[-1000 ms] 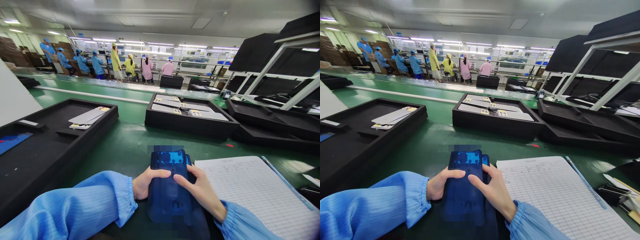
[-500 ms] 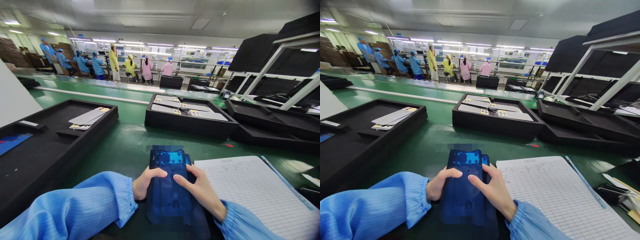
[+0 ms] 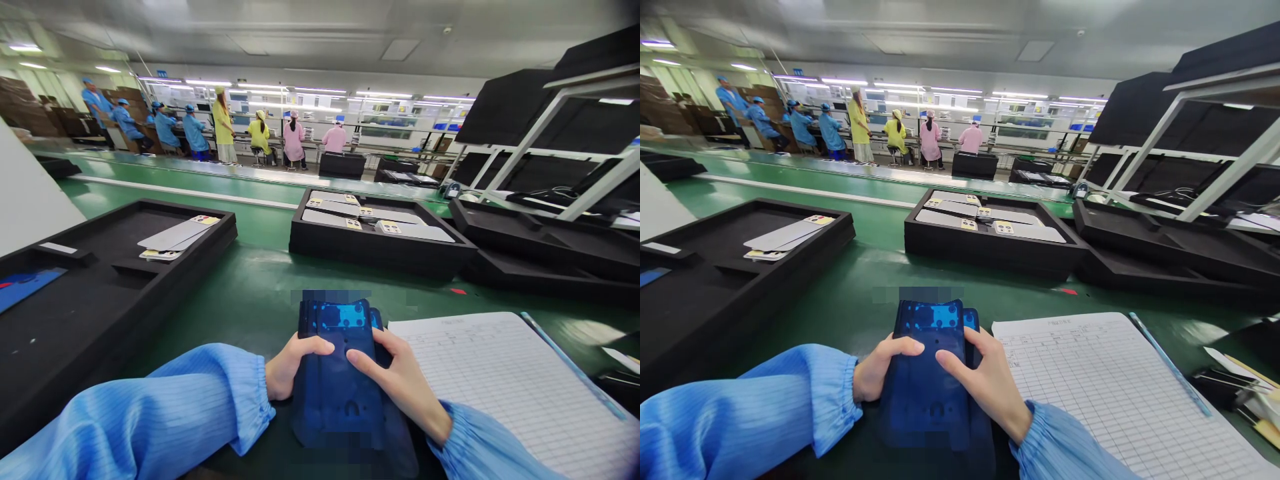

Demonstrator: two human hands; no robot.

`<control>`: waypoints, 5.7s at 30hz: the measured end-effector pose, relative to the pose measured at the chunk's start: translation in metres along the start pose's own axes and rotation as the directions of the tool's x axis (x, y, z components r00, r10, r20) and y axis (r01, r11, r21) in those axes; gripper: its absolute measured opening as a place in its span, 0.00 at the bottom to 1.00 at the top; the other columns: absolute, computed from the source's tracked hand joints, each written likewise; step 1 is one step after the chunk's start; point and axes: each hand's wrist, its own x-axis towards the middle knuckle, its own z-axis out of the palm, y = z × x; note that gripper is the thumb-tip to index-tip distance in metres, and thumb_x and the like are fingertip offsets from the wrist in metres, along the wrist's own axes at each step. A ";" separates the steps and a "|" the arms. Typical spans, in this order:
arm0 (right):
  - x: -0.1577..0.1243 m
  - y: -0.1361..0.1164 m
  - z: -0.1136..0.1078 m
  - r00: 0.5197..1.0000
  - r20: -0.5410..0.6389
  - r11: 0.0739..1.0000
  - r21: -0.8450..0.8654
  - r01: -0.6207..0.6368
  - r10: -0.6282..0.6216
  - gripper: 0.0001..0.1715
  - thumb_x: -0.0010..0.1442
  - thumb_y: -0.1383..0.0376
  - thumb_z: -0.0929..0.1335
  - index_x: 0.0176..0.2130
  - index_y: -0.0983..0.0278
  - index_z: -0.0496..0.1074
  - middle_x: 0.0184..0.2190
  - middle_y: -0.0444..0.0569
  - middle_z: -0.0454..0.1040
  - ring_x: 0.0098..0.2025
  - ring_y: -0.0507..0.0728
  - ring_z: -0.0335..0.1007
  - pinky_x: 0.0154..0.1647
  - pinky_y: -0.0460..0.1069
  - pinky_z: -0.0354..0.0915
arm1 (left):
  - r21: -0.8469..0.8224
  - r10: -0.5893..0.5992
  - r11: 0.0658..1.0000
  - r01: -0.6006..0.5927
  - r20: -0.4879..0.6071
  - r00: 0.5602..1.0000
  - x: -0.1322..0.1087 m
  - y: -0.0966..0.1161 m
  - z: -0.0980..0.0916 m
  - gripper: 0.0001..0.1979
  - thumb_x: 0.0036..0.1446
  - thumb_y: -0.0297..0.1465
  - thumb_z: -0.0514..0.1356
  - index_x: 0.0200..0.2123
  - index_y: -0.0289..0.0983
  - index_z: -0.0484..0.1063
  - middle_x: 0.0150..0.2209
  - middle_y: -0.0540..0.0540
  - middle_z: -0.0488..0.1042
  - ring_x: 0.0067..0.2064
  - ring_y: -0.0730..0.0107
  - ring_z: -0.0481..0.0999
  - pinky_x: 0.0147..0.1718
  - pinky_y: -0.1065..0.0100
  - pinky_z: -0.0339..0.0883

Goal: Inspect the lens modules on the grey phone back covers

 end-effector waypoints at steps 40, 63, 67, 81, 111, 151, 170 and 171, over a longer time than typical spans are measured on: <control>0.021 0.016 -0.031 0.921 -0.370 0.957 0.289 -0.007 0.118 0.22 0.53 0.53 0.66 0.44 0.62 0.67 0.41 0.48 0.75 0.44 0.62 0.70 0.42 0.51 0.67 | -0.169 -0.175 0.976 0.140 -0.212 0.962 -0.005 0.007 0.013 0.17 0.48 0.38 0.55 0.31 0.29 0.74 0.24 0.43 0.77 0.25 0.67 0.75 0.31 0.67 0.68; 0.007 0.009 -0.006 0.980 -0.190 0.986 0.167 -0.018 0.051 0.23 0.52 0.51 0.66 0.42 0.62 0.75 0.41 0.51 0.76 0.45 0.64 0.70 0.47 0.57 0.65 | -0.043 0.030 0.998 -0.035 -0.120 0.992 0.000 -0.002 0.005 0.16 0.47 0.31 0.61 0.40 0.30 0.72 0.30 0.39 0.78 0.32 0.61 0.77 0.38 0.58 0.68; 0.006 0.006 -0.005 0.980 -0.198 0.992 0.125 0.033 -0.008 0.21 0.47 0.54 0.70 0.40 0.60 0.75 0.39 0.50 0.77 0.43 0.63 0.72 0.43 0.53 0.69 | -0.051 0.025 0.998 -0.029 -0.079 0.997 0.000 -0.002 0.005 0.17 0.48 0.30 0.60 0.43 0.31 0.71 0.33 0.39 0.78 0.33 0.59 0.78 0.40 0.57 0.68; 0.005 0.006 -0.006 0.987 -0.157 0.993 0.100 0.060 -0.043 0.17 0.50 0.58 0.70 0.41 0.60 0.74 0.39 0.47 0.77 0.41 0.60 0.73 0.43 0.52 0.69 | -0.048 0.049 0.997 -0.053 -0.069 0.996 0.000 -0.002 0.005 0.17 0.48 0.30 0.61 0.44 0.32 0.71 0.34 0.39 0.78 0.36 0.58 0.77 0.42 0.56 0.67; 0.007 0.005 -0.013 0.962 -0.271 0.980 0.195 0.033 0.022 0.16 0.52 0.55 0.68 0.37 0.63 0.70 0.35 0.49 0.76 0.36 0.61 0.71 0.36 0.51 0.68 | -0.064 -0.210 0.978 0.201 -0.206 0.956 0.002 0.004 0.000 0.11 0.41 0.31 0.53 0.24 0.31 0.72 0.19 0.43 0.75 0.22 0.67 0.73 0.29 0.68 0.67; 0.009 0.010 -0.018 0.971 -0.187 0.987 0.019 0.159 -0.152 0.15 0.58 0.63 0.60 0.41 0.57 0.73 0.43 0.44 0.74 0.48 0.59 0.67 0.50 0.53 0.60 | -0.050 -0.058 0.997 0.053 -0.108 0.992 0.002 0.002 0.000 0.12 0.39 0.27 0.56 0.31 0.31 0.72 0.24 0.44 0.77 0.28 0.61 0.76 0.37 0.60 0.65; 0.008 0.011 -0.012 0.972 -0.230 0.999 0.013 0.052 -0.048 0.18 0.49 0.55 0.69 0.40 0.59 0.74 0.40 0.48 0.74 0.43 0.61 0.71 0.44 0.53 0.67 | 0.062 0.148 0.986 -0.153 0.072 0.986 0.001 -0.002 0.003 0.21 0.44 0.23 0.64 0.45 0.34 0.70 0.38 0.42 0.77 0.41 0.62 0.76 0.47 0.59 0.63; 0.008 0.011 -0.011 0.973 -0.226 0.999 0.010 0.051 -0.047 0.19 0.48 0.55 0.70 0.40 0.59 0.73 0.39 0.48 0.74 0.42 0.61 0.71 0.44 0.52 0.68 | 0.077 0.166 0.982 -0.171 0.077 0.983 0.002 -0.003 0.003 0.21 0.44 0.24 0.64 0.45 0.35 0.70 0.39 0.42 0.77 0.41 0.62 0.75 0.48 0.60 0.63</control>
